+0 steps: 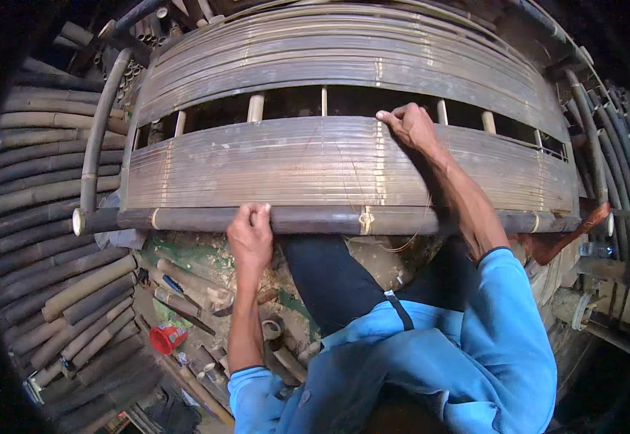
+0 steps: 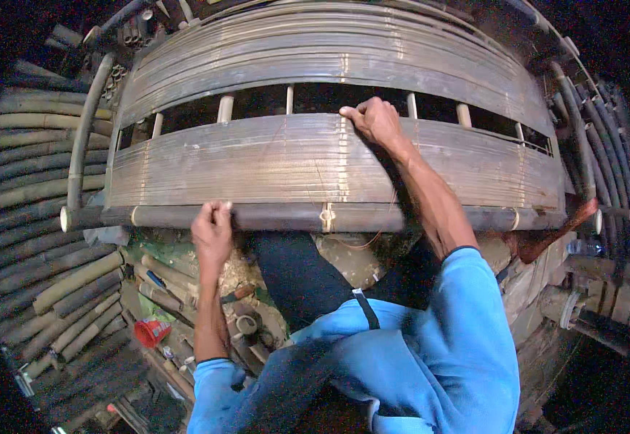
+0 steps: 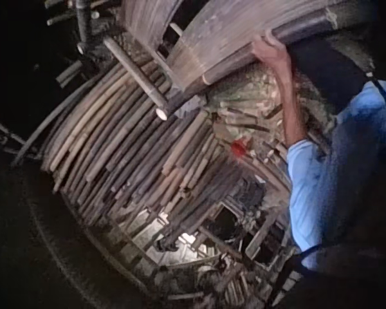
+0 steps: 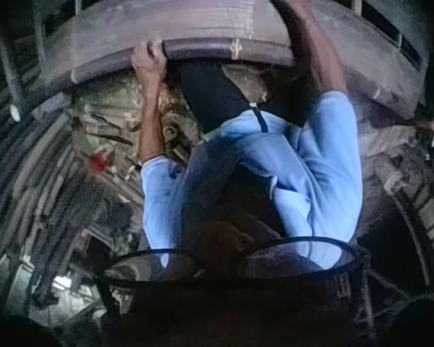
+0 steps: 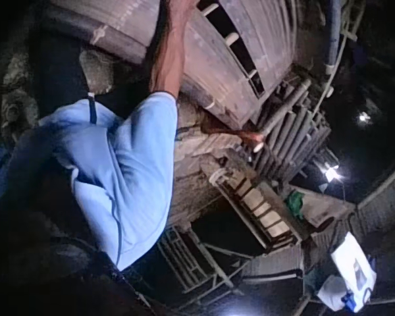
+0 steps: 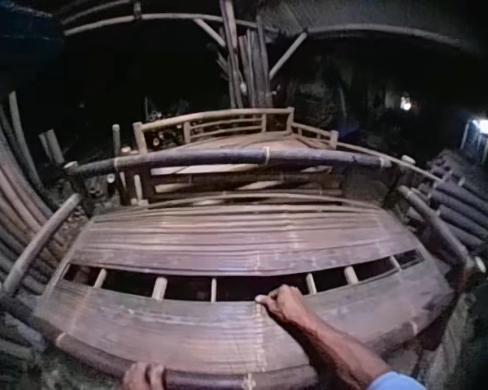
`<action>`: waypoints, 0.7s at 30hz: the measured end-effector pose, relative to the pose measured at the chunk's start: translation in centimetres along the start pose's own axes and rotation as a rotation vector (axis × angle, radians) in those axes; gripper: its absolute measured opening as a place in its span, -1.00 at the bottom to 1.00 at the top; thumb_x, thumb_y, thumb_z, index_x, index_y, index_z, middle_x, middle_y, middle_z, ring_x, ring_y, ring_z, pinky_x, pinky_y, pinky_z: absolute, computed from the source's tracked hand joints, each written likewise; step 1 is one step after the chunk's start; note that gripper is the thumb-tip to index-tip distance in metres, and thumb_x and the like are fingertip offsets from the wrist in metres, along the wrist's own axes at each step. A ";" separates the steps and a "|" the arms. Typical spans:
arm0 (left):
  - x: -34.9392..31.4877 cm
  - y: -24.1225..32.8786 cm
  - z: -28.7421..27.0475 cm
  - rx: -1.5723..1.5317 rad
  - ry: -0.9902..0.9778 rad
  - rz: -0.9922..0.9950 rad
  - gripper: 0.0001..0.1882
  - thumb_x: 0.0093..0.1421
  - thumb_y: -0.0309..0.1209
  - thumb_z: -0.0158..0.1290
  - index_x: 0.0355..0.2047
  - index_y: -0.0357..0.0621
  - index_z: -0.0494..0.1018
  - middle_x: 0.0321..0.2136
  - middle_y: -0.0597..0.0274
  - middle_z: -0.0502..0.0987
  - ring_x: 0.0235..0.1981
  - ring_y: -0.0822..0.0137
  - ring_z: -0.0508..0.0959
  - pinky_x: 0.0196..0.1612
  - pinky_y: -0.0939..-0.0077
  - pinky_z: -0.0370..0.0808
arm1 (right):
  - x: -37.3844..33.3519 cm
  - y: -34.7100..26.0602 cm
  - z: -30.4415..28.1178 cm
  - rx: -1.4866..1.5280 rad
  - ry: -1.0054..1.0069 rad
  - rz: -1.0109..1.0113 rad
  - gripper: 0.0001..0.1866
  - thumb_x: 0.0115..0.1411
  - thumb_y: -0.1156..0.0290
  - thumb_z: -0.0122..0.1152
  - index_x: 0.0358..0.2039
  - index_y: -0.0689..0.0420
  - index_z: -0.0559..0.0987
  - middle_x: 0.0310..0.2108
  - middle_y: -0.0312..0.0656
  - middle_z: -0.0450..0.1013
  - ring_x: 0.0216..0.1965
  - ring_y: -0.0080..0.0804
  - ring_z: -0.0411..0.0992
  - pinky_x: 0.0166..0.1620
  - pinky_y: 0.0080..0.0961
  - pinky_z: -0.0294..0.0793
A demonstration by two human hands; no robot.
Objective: The person weaves together thin bamboo strips using a red thread and moves a larger flexible bamboo panel.
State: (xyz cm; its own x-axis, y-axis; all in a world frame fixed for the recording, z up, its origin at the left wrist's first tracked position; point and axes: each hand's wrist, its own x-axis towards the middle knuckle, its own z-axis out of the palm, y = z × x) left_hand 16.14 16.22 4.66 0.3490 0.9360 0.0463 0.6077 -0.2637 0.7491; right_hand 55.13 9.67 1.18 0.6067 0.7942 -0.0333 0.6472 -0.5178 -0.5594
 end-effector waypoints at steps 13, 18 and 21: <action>18.2 6.3 -10.0 -0.973 -0.095 0.122 -0.72 0.40 -0.47 0.00 0.01 -0.43 0.47 -0.43 0.33 0.40 -0.47 0.55 0.29 -0.33 0.64 0.31 | 7.4 -2.1 4.6 0.446 -0.340 0.005 -0.44 0.12 0.07 0.38 0.03 0.19 0.63 -0.09 0.05 0.61 -0.07 -0.17 0.60 0.03 -0.33 0.53; 23.3 6.8 5.2 0.339 -0.265 0.261 -0.73 0.13 -0.49 0.05 -0.21 -0.09 0.70 -0.34 -0.13 0.67 -0.25 0.10 0.71 -0.12 0.27 0.59 | 9.0 -6.1 8.3 0.247 -0.340 -0.035 -0.50 0.06 0.27 0.18 0.03 0.14 0.63 -0.02 0.19 0.54 0.04 0.10 0.52 0.15 -0.18 0.47; 24.0 5.4 11.9 0.487 -0.286 0.199 -0.80 0.03 -0.44 0.19 -0.31 -0.11 0.70 -0.28 -0.16 0.66 -0.17 -0.07 0.67 -0.08 0.16 0.60 | 9.1 -7.5 9.8 0.091 -0.343 0.027 -0.52 0.10 0.29 0.23 0.03 0.20 0.62 -0.09 0.18 0.58 -0.05 0.06 0.57 0.08 -0.27 0.50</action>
State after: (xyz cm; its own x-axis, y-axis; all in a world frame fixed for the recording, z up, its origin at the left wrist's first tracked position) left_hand 36.26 34.49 1.96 0.6269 0.7755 -0.0750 0.7443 -0.5676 0.3520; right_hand 51.23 23.88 -3.04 0.4230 0.8490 -0.3166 0.5798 -0.5221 -0.6254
